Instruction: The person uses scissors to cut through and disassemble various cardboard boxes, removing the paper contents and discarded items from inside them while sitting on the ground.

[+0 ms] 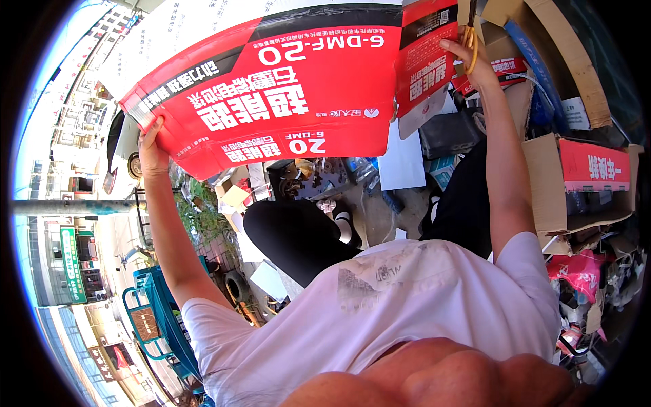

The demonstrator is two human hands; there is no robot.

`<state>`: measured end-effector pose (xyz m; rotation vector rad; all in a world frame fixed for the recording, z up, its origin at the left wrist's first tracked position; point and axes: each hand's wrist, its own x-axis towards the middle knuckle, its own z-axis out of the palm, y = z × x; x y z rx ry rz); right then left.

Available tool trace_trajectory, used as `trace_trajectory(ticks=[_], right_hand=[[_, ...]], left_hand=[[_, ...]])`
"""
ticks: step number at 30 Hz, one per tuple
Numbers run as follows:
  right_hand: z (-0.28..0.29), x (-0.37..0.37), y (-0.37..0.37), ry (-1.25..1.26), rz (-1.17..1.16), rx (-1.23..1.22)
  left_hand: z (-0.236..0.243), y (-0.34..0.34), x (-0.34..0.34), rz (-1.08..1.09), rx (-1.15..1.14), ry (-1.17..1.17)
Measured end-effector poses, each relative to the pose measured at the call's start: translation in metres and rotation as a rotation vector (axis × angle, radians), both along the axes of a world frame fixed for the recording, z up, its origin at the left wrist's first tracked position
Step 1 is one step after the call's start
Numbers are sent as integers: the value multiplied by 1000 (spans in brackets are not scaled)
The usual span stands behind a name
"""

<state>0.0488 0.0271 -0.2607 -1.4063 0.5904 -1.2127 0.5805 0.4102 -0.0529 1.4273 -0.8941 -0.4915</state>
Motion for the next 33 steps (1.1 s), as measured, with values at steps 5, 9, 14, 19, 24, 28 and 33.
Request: trace_trajectory(ticks=[5,9,14,19,24,28,33], right_hand=[[10,14,10,-125,84,66],[9,19,-3,-78,50,155],[-42,17,-51,-47,-224,160],[-40,29,-48,-92,-238,369],[-53,49,-46,-3,-232,380],[-47,72,-22,-28,-178,345],[-56,76,-24,-51,-112,411]], left_hand=[[-12,5,7,14,36,113],[-16,15,21,-39,71,74],[-8,13,-15,58,-67,-57],[-11,57,-4,273,-187,-75],[-8,100,13,614,-257,-444],[-1,137,19,748,-336,-321],[-7,149,46,945,-254,-1246]])
